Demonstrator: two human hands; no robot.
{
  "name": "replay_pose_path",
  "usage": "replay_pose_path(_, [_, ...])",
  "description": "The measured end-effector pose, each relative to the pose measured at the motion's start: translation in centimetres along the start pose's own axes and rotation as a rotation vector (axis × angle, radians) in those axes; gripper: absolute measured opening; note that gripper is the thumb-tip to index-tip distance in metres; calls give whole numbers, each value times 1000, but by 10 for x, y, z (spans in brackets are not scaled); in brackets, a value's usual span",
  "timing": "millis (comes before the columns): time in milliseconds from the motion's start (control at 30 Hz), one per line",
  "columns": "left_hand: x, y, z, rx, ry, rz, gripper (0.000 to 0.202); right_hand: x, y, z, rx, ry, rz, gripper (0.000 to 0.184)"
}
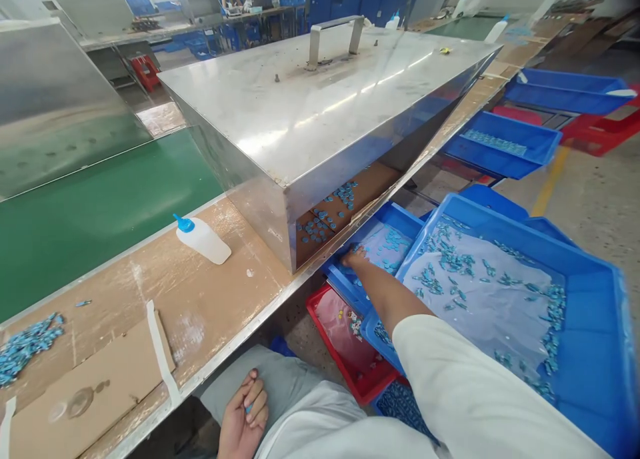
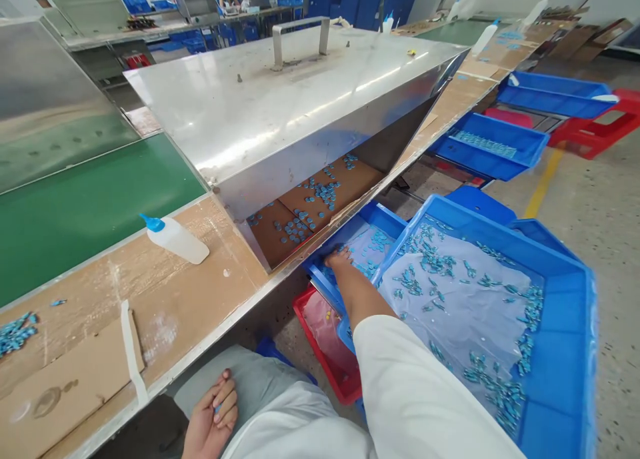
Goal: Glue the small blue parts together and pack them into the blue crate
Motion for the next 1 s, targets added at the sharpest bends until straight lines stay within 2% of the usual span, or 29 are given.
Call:
replay_pose_path(100, [-3,0,-2,20,2,-9,17,2,-8,-14,25,26,61,65])
replay_pose_path(167, [-3,3,-4,36,-3,-3,18,-1,-10,-18,52,96,92,71])
replay_pose_path(400, [-4,8,-13,52,-46,39,20,-16,-19,1,152,269,147,60])
replay_pose_path(533, [-4,13,-19,53,-52,35,25,-26,-17,14,190,336,141,57])
replay_pose_path(767, [-5,10,-20,67,-68,24,26,-31,-8,12,198,399,120,29])
replay_pose_path(1000, [-9,11,-17,72,-57,6,28,-33,-12,14,176,443,81,25])
Point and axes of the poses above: each hand's wrist, its own z-axis away from the middle knuckle, its own y-axis out of the back of the hand, x = y × z, the point moved 10 cm from there along -z, towards the middle knuckle, and after that the axes turned 10 degrees about -x, right-handed, at the moved point
